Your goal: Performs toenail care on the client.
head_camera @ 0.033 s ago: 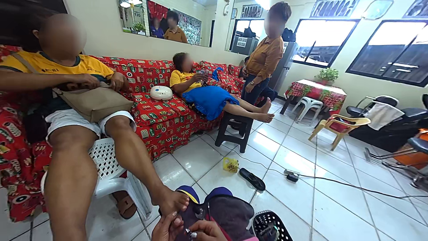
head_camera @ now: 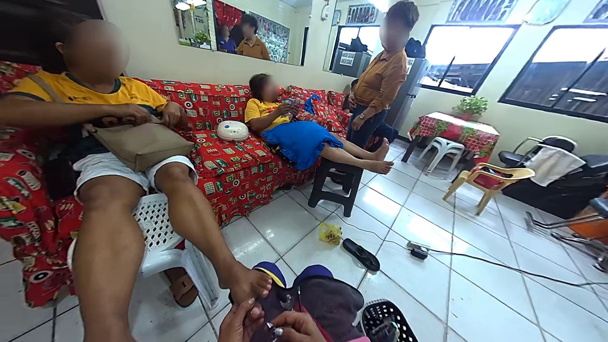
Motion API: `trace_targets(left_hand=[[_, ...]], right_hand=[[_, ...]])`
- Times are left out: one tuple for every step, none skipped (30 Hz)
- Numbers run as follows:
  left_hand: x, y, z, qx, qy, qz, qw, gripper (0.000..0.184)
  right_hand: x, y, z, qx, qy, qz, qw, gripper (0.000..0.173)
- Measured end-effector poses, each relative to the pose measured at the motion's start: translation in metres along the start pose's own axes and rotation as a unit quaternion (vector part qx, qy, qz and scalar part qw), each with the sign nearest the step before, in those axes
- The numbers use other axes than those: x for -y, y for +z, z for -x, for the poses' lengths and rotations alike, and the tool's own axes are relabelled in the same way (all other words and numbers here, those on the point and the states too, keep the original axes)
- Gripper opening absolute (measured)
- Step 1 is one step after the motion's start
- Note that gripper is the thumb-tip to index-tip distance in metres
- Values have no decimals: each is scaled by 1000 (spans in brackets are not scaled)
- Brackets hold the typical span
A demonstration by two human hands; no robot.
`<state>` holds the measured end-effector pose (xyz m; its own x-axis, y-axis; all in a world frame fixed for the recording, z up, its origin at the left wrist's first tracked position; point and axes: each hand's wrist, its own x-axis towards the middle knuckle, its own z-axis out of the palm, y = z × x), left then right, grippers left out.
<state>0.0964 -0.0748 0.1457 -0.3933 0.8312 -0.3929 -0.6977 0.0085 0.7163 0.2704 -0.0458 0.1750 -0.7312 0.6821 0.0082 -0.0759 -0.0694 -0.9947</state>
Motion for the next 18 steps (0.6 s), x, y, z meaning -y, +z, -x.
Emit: trace_targets(left_hand=[[0, 0, 0, 1, 2, 2, 1000, 20], [0, 0, 0, -1, 5, 1, 1000, 19], [0, 0, 1, -3, 7, 0, 1000, 19], [-1, 0, 2, -6, 8, 0, 1000, 18], [-2, 0, 2, -9, 7, 0, 1000, 19], [-2, 1, 2, -11, 5, 1, 1000, 19], [-3, 2, 2, -13, 2, 3, 1000, 19], [-2, 2, 2, -15, -1, 4, 1000, 19], [-2, 2, 1, -17, -2, 5, 1000, 19], [-2, 2, 0, -17, -3, 6, 1000, 18], [-1, 2, 0, -17, -4, 7, 1000, 18], [-1, 2, -1, -17, -4, 7, 1000, 17], [-1, 2, -1, -17, -4, 7, 1000, 17], [-1, 2, -1, -18, -4, 8, 1000, 16], [-1, 2, -1, -18, -5, 9, 1000, 16], [-1, 3, -1, -20, -5, 11, 1000, 16], [-1, 3, -1, -22, -5, 12, 1000, 16], [-1, 3, -1, -22, -5, 13, 1000, 16]], right_hand=[[5, 2, 1, -3, 9, 5, 1000, 25], [7, 3, 1, -4, 12, 8, 1000, 26], [7, 3, 1, -4, 11, 9, 1000, 26], [7, 4, 1, -4, 12, 7, 1000, 25], [7, 4, 0, -2, 16, 7, 1000, 25], [8, 4, 0, 0, 19, 8, 1000, 26], [8, 4, 0, 2, 22, 8, 1000, 25], [8, 3, 0, 3, 21, 5, 1000, 25], [7, 3, 0, 4, 19, 2, 1000, 25], [5, 2, 0, 6, 15, -2, 1000, 25], [3, 1, -1, 9, 12, -5, 1000, 25], [3, 0, -1, 11, 11, -7, 1000, 25], [2, 0, -1, 12, 10, -7, 1000, 25], [2, 0, -1, 13, 10, -7, 1000, 25], [2, 0, -1, 12, 11, -8, 1000, 25], [2, 0, -1, 11, 11, -8, 1000, 25], [2, -1, -1, 12, 11, -8, 1000, 25], [2, -1, -1, 11, 12, -8, 1000, 25]])
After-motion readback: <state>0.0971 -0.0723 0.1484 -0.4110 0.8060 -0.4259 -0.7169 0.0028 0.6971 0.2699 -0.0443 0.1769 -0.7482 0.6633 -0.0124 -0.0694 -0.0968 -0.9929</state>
